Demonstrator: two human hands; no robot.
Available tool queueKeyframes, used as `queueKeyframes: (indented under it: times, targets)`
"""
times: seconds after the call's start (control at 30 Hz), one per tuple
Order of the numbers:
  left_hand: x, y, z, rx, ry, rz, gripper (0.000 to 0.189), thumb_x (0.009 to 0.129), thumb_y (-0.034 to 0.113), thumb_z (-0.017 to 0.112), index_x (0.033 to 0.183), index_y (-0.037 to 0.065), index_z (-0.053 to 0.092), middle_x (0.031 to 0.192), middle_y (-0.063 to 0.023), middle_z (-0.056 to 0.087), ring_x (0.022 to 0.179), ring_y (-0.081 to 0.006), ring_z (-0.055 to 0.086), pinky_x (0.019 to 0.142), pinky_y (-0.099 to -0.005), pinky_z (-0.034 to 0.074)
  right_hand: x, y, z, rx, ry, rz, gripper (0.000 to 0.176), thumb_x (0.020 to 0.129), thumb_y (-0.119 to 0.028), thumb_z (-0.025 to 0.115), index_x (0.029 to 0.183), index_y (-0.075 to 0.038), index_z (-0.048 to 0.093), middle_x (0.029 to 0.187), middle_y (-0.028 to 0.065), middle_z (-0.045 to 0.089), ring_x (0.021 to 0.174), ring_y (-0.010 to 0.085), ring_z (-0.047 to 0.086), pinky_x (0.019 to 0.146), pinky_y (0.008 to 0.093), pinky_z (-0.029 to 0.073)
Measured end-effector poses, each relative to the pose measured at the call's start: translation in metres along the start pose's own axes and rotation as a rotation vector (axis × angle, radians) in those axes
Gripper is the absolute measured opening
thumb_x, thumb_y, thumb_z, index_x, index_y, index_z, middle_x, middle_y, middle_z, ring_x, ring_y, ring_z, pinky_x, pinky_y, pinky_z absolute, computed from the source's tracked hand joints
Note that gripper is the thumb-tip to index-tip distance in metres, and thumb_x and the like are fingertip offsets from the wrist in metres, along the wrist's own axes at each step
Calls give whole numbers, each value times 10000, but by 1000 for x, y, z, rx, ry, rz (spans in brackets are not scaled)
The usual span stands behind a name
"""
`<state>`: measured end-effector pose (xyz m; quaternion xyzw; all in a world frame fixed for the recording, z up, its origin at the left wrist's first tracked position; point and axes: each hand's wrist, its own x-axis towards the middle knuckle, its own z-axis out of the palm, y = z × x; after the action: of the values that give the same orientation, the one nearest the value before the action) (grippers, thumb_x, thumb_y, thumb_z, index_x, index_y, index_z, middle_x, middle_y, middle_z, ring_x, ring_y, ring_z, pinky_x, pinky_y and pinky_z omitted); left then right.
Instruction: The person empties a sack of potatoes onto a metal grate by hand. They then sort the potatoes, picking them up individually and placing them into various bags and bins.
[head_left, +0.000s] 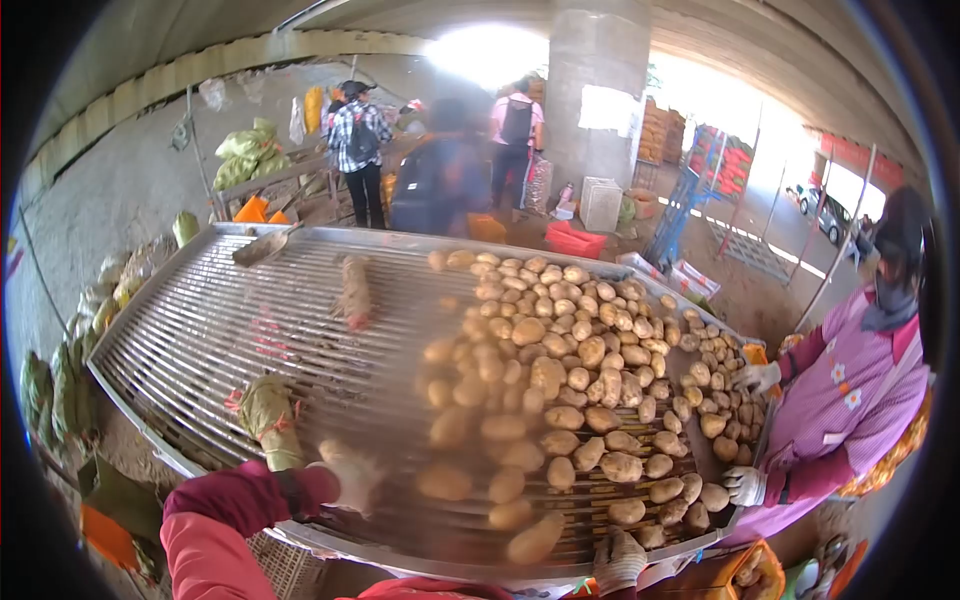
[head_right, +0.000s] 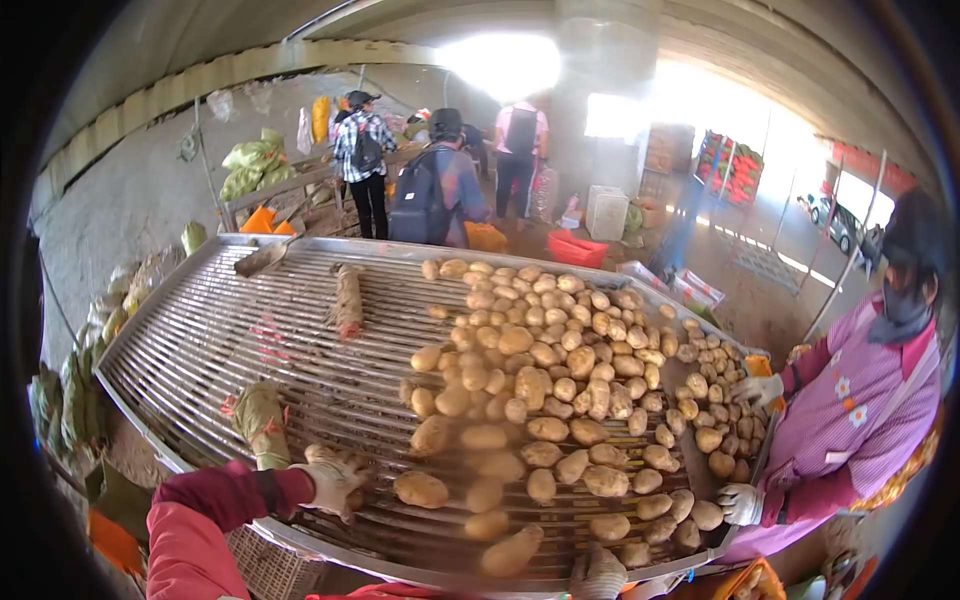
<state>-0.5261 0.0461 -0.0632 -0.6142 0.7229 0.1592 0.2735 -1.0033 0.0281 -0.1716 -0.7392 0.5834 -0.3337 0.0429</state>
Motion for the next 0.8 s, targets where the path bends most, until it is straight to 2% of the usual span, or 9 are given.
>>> queueKeyframes:
  times: [0.03,0.07,0.17,0.23,0.33,0.4,0.5,0.63,0.8]
  targets:
    - [-2,0,-2,-35,-57,-119,1040,606,510,829,1494,191,390,1484,-160,408,1357,-427,381,1021,-653,369,5,-8,-5,-26,-64,40,196,843,-159,603,995,-55,670,802,176,666,747,389,645,694,496,508]
    - [2,-8,21,-17,93,-157,1023,593,507,841,1477,214,417,1516,-152,368,1383,-415,351,1020,-713,332,10,-13,-12,-53,-135,78,201,839,-170,597,988,-54,664,795,171,662,747,389,641,691,504,501]
    - [15,-30,48,-76,137,-311,942,770,647,649,1521,156,364,1572,-201,314,1440,-430,280,1124,-678,248,12,-2,-14,-37,-232,94,205,815,-201,581,960,-66,638,778,150,651,740,387,625,679,522,481]
    - [20,-46,62,-274,403,-368,919,787,642,642,1514,150,370,1571,-217,295,1442,-428,279,1120,-662,274,14,-6,-17,13,-175,78,189,810,-188,583,951,-72,635,782,146,654,734,386,625,680,517,487]
    - [43,-57,89,-577,368,-739,888,793,573,689,1498,134,373,1530,-254,316,1444,-423,272,1121,-590,328,15,-1,-14,41,-167,37,213,788,-161,602,979,-73,642,772,143,659,723,378,632,664,516,491]
    - [41,-29,74,-686,383,-965,850,780,378,767,1469,81,366,1404,-260,419,1356,-420,374,1093,-464,405,15,1,-14,36,-169,30,245,778,-149,615,1008,-68,648,766,146,665,709,374,635,643,516,490]
    - [31,61,-17,-269,60,-838,873,709,313,813,1430,103,368,1397,-260,408,1272,-385,461,1064,-442,432,16,1,-19,61,-216,24,238,785,-157,615,1002,-64,648,763,148,665,698,376,633,622,516,486]
    - [59,121,-16,-698,471,-595,662,778,128,656,1406,98,446,1448,-265,338,1232,-489,437,1041,-514,415,17,4,-17,61,-268,16,237,796,-196,617,992,-67,646,750,149,663,647,379,630,591,517,479]
    - [112,168,-27,-427,538,-118,684,792,147,630,1438,44,432,1415,-272,396,1237,-523,417,1064,-533,380,11,5,-13,25,-174,-44,240,798,-207,615,993,-71,648,728,143,661,642,368,639,579,517,478]
